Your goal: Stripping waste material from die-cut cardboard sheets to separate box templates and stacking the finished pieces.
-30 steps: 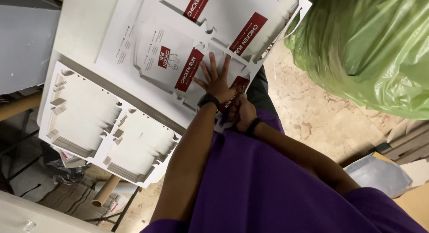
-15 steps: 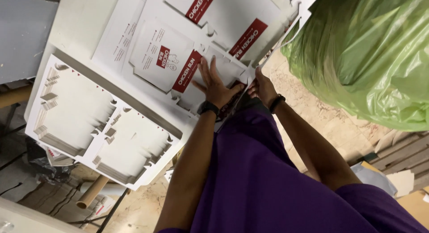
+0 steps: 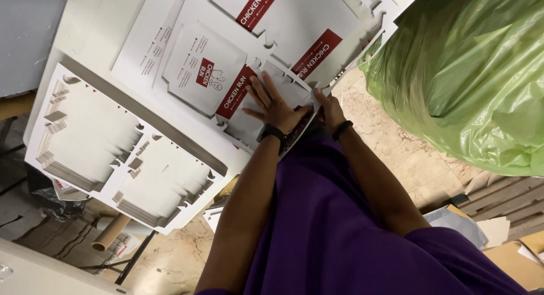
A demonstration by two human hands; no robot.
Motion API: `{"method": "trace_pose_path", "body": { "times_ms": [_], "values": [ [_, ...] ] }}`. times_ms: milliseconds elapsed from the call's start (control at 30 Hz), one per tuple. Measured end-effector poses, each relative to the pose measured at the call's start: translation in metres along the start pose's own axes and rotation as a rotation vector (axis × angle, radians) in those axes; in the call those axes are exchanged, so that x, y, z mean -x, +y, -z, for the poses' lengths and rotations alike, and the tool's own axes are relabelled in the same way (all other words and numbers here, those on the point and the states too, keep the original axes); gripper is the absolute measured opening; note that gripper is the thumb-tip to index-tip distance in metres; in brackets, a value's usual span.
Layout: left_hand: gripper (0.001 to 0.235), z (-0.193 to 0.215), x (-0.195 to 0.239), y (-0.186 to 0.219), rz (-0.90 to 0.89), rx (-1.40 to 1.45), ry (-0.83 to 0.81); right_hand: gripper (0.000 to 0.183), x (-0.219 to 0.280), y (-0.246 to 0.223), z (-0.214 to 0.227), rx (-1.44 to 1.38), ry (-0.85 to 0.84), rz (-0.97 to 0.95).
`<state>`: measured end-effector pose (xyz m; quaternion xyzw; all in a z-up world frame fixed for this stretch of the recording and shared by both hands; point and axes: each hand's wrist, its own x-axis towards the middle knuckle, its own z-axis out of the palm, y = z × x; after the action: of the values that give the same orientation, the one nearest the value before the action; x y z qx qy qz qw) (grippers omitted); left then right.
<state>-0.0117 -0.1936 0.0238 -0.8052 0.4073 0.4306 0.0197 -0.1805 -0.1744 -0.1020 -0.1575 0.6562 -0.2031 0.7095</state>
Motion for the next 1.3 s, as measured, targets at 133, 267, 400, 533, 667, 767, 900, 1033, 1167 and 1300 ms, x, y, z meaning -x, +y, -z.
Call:
{"method": "trace_pose_path", "body": {
  "times_ms": [133, 267, 400, 533, 667, 767, 900, 1033, 1167, 1300],
  "values": [
    [0.151, -0.004, -0.005, 0.000, 0.029, -0.041, 0.009, 0.059, 0.021, -0.026, -0.007, -0.027, -0.017, -0.089],
    [0.148, -0.007, -0.006, 0.000, 0.031, -0.018, 0.024, 0.065, 0.058, -0.077, -0.023, -0.139, -0.107, -0.256],
    [0.149, -0.004, -0.004, 0.003, 0.038, 0.028, 0.038, 0.070, 0.032, -0.040, -0.003, 0.416, 0.030, -0.060],
    [0.145, -0.010, -0.006, -0.001, 0.044, 0.011, 0.069, 0.079, 0.023, -0.028, 0.002, 0.580, 0.058, 0.041],
    [0.141, -0.008, -0.004, -0.002, 0.034, 0.004, 0.049, 0.064, 0.037, -0.043, -0.004, 0.429, 0.023, -0.004],
    [0.140, -0.016, -0.013, -0.011, 0.027, 0.026, 0.051, 0.079, 0.036, -0.046, -0.003, 0.629, 0.049, 0.103],
    [0.133, -0.025, -0.016, -0.018, 0.015, -0.001, 0.061, 0.081, 0.039, -0.040, -0.009, 1.079, 0.142, 0.304],
    [0.135, -0.029, -0.018, -0.020, 0.008, -0.078, 0.089, 0.082, 0.033, -0.033, -0.003, 1.215, 0.136, 0.422],
    [0.142, -0.016, -0.005, -0.005, 0.032, -0.213, 0.102, 0.063, 0.045, -0.043, 0.003, 0.428, 0.037, 0.169],
    [0.140, -0.021, 0.001, -0.003, 0.014, -0.325, 0.180, 0.083, 0.090, -0.101, 0.004, 0.908, -0.016, 0.390]
  ]
}}
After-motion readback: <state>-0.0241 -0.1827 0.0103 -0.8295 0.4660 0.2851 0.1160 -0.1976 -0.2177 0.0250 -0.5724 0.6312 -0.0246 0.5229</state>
